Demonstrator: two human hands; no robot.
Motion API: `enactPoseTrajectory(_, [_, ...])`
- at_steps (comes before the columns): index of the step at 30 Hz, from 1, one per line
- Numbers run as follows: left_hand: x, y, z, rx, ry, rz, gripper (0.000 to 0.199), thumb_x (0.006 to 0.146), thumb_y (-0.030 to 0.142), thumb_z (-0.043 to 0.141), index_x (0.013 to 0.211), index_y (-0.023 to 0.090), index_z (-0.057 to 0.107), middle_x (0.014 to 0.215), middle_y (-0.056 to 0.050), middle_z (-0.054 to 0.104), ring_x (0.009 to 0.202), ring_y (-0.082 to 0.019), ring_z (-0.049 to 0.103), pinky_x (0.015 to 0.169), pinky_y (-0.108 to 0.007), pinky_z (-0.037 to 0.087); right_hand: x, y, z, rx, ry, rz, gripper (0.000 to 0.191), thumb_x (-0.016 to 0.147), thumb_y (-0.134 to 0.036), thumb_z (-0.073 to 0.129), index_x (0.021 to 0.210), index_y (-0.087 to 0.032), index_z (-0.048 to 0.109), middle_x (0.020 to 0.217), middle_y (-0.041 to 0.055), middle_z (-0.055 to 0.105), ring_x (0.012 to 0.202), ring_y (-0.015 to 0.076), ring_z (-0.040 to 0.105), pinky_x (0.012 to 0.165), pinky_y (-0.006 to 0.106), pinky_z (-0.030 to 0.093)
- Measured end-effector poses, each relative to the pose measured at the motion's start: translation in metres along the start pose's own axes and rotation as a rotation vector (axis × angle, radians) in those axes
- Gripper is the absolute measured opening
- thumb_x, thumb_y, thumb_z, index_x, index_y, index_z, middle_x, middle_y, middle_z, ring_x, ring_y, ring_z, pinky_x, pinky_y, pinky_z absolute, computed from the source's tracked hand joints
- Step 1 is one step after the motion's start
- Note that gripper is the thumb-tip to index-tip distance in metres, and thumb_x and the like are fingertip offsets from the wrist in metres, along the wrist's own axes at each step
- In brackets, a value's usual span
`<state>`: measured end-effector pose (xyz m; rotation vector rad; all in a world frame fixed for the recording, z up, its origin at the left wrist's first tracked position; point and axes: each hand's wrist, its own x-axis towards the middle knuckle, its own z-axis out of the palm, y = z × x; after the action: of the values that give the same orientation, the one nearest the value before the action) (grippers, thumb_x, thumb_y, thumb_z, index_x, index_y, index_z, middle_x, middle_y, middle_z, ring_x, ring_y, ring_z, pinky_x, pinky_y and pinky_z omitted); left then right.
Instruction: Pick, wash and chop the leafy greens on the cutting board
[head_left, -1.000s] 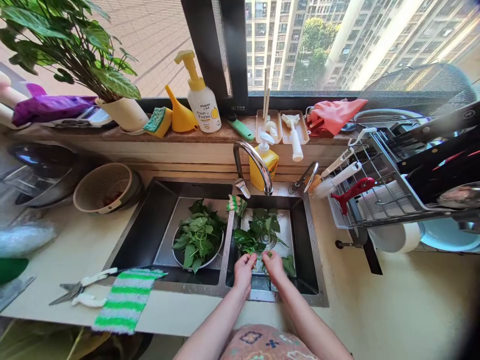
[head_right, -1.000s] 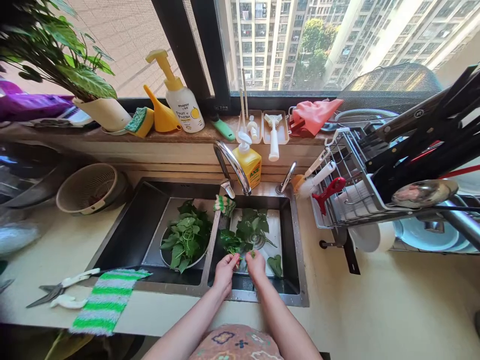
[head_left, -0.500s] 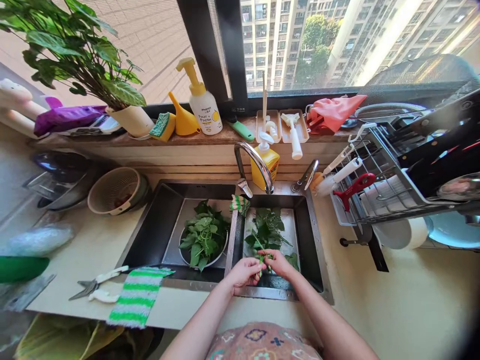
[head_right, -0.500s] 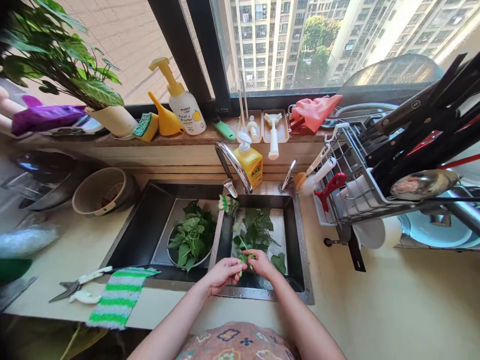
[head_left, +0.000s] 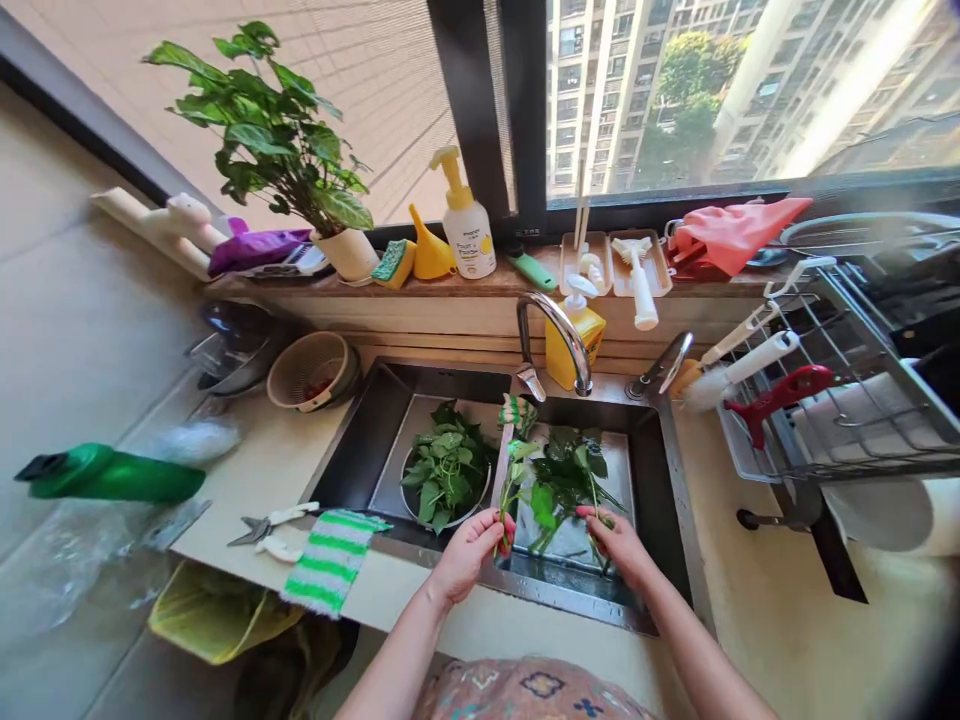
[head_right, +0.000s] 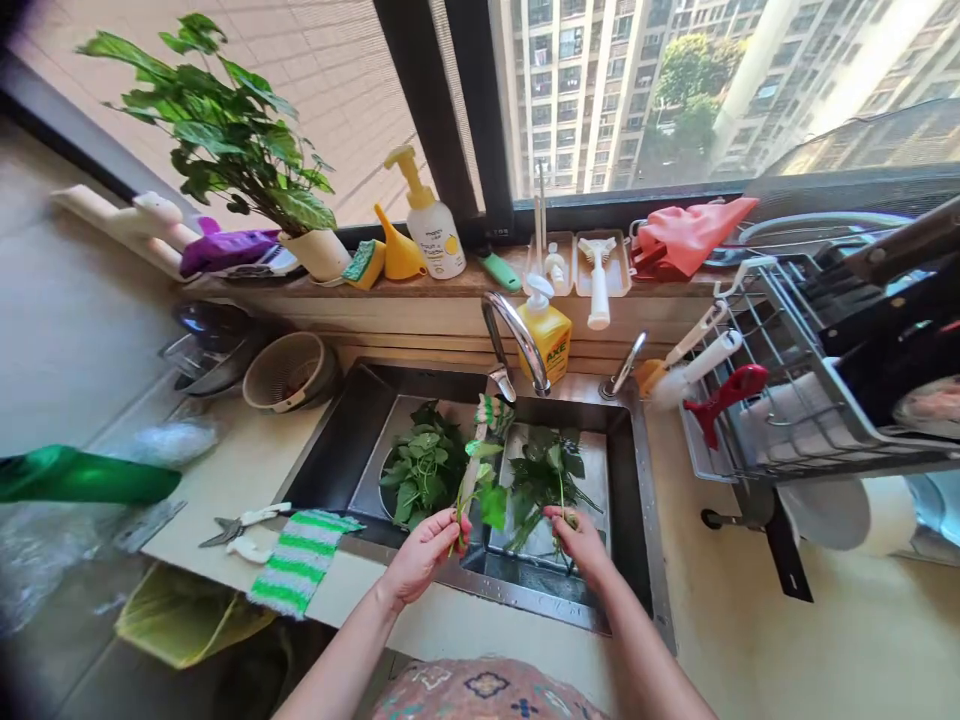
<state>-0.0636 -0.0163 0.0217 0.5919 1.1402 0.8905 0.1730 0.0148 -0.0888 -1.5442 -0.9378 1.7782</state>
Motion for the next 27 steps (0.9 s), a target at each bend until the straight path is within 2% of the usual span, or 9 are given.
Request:
enactPoseTrajectory(5, [-0.006,-0.011,0.003,-0.054,-0.035,0.012,0.025,0.064,0.039,0.070,0.069,0.015,0.064,0.063,-0.001,0.055,0.058,-0.011,0.047,0.058,-0.024,0.036,-0.030,-0.035,0.044,0.168,-0.249,0.005,0.041,0.066,-0.048,0.066,0.091,-0.016,0.065,0.054,-0.0065,0.043,0.043,0.0037,0.029,0.041,0.017,0.018])
enactPoseTrajectory(8, [-0.009,-0.023,0.011,-0.105,-0.060,-0.023,0.028,0.061,0.042,0.071,0.067,0.015,0.064,0.065,-0.003,0.055,0.059,-0.012,0.048,0.058,-0.026,0.038,-0.040,-0.048,0.070,0.205,-0.313,0.022,0.045,0.066,-0.053,0.065,0.092,-0.016,0.063,0.055,-0.0060,0.046,0.044,0.0037,0.031,0.042,0.017,0.020])
enactPoseTrajectory(11, [-0.010,-0.034,0.014,-0.148,-0.118,-0.076,0.029,0.063,0.044,0.070,0.066,0.015,0.064,0.067,-0.003,0.055,0.062,-0.012,0.049,0.060,-0.026,0.039,-0.043,-0.053,0.083,0.228,-0.359,0.051,0.041,0.066,-0.054,0.065,0.083,-0.017,0.059,0.058,-0.0049,0.049,0.044,0.0042,0.034,0.042,0.017,0.021])
enactPoseTrajectory(14, [-0.011,-0.038,0.009,-0.188,-0.157,-0.085,0.026,0.065,0.040,0.070,0.070,0.015,0.065,0.070,-0.005,0.058,0.067,-0.014,0.053,0.064,-0.027,0.041,-0.041,-0.055,0.083,0.191,-0.359,0.025,0.040,0.068,-0.056,0.062,0.072,-0.018,0.051,0.053,-0.0067,0.044,0.042,0.0043,0.032,0.041,0.017,0.020])
enactPoseTrajectory(17, [-0.010,-0.033,-0.011,-0.224,-0.099,-0.026,0.023,0.067,0.036,0.069,0.078,0.015,0.066,0.092,-0.009,0.062,0.084,-0.019,0.057,0.073,-0.030,0.045,-0.034,-0.056,0.073,0.125,-0.265,-0.036,0.043,0.067,-0.060,0.060,0.069,-0.019,0.046,0.050,-0.0095,0.033,0.042,0.0042,0.024,0.041,0.018,0.017])
enactPoseTrajectory(19, [-0.005,-0.024,-0.033,-0.224,0.021,0.030,0.022,0.069,0.035,0.068,0.079,0.015,0.065,0.105,-0.009,0.060,0.092,-0.020,0.057,0.078,-0.032,0.046,-0.031,-0.056,0.065,0.091,-0.215,-0.061,0.043,0.067,-0.060,0.060,0.070,-0.020,0.043,0.051,-0.0098,0.030,0.043,0.0045,0.022,0.041,0.018,0.017])
enactPoseTrajectory(21, [0.006,-0.014,-0.062,-0.177,0.168,0.075,0.025,0.068,0.036,0.068,0.080,0.014,0.064,0.102,-0.010,0.062,0.091,-0.019,0.058,0.078,-0.030,0.046,-0.030,-0.057,0.058,0.054,-0.214,-0.076,0.042,0.069,-0.059,0.058,0.071,-0.020,0.043,0.055,-0.0085,0.036,0.044,0.0047,0.024,0.042,0.018,0.018])
enactPoseTrajectory(24, [0.031,-0.002,-0.104,0.093,0.344,0.027,0.034,0.071,0.042,0.062,0.088,0.013,0.062,0.092,-0.009,0.065,0.085,-0.018,0.060,0.076,-0.029,0.047,-0.031,-0.055,0.052,-0.040,-0.246,-0.122,0.039,0.074,-0.058,0.052,0.072,-0.020,0.045,0.066,-0.0042,0.050,0.047,0.0055,0.031,0.044,0.019,0.023])
enactPoseTrajectory(27, [0.055,0.005,-0.117,0.453,0.487,-0.119,0.041,0.070,0.040,0.062,0.102,0.014,0.059,0.093,-0.011,0.066,0.088,-0.022,0.061,0.074,-0.031,0.046,-0.031,-0.048,0.050,-0.169,-0.242,-0.202,0.034,0.080,-0.054,0.045,0.072,-0.021,0.043,0.066,-0.0019,0.057,0.049,0.0085,0.039,0.047,0.020,0.030])
